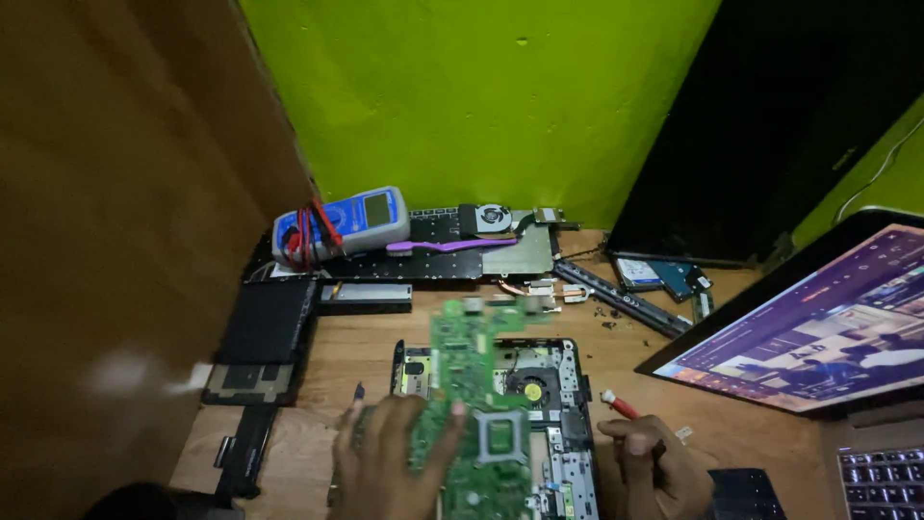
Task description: Installing a cooling fan into a laptop chassis and adjusting motherboard components using a small tool.
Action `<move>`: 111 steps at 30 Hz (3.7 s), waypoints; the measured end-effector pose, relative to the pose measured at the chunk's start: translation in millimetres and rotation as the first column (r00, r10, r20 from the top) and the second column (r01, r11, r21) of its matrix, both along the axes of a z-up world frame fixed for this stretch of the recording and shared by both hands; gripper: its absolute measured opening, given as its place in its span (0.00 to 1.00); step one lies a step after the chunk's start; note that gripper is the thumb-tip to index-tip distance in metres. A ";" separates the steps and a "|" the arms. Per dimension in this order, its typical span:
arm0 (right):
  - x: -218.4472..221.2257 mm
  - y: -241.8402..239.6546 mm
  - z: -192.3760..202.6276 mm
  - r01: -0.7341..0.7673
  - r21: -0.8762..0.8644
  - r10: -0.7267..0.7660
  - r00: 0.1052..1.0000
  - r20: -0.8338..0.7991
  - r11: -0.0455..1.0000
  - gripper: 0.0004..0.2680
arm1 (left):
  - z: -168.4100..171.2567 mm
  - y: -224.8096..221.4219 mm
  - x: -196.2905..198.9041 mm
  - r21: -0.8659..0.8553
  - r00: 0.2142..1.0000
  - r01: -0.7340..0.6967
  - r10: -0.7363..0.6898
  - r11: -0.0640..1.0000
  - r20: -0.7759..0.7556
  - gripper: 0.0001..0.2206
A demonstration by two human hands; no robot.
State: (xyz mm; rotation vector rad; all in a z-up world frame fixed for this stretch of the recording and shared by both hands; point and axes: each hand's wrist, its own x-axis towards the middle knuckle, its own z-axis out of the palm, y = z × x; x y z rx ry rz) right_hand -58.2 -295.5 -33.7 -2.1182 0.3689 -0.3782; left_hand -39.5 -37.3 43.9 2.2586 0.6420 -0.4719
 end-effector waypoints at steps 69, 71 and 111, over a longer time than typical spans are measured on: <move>50.3 63.2 30.2 -0.092 0.194 0.068 0.990 0.125 0.977 0.03 | -122.0 39.5 0.3 0.662 0.285 0.182 -0.683 0.727 0.673 0.29; 49.5 63.0 29.2 -0.107 0.168 0.081 0.984 0.156 0.980 0.02 | -115.9 37.9 2.5 0.683 0.252 0.139 -0.692 0.718 0.676 0.26; 41.8 49.6 24.1 -0.179 -0.107 0.197 0.962 0.190 0.978 0.04 | -144.0 5.2 -13.9 0.615 0.335 0.220 -0.651 0.757 0.681 0.36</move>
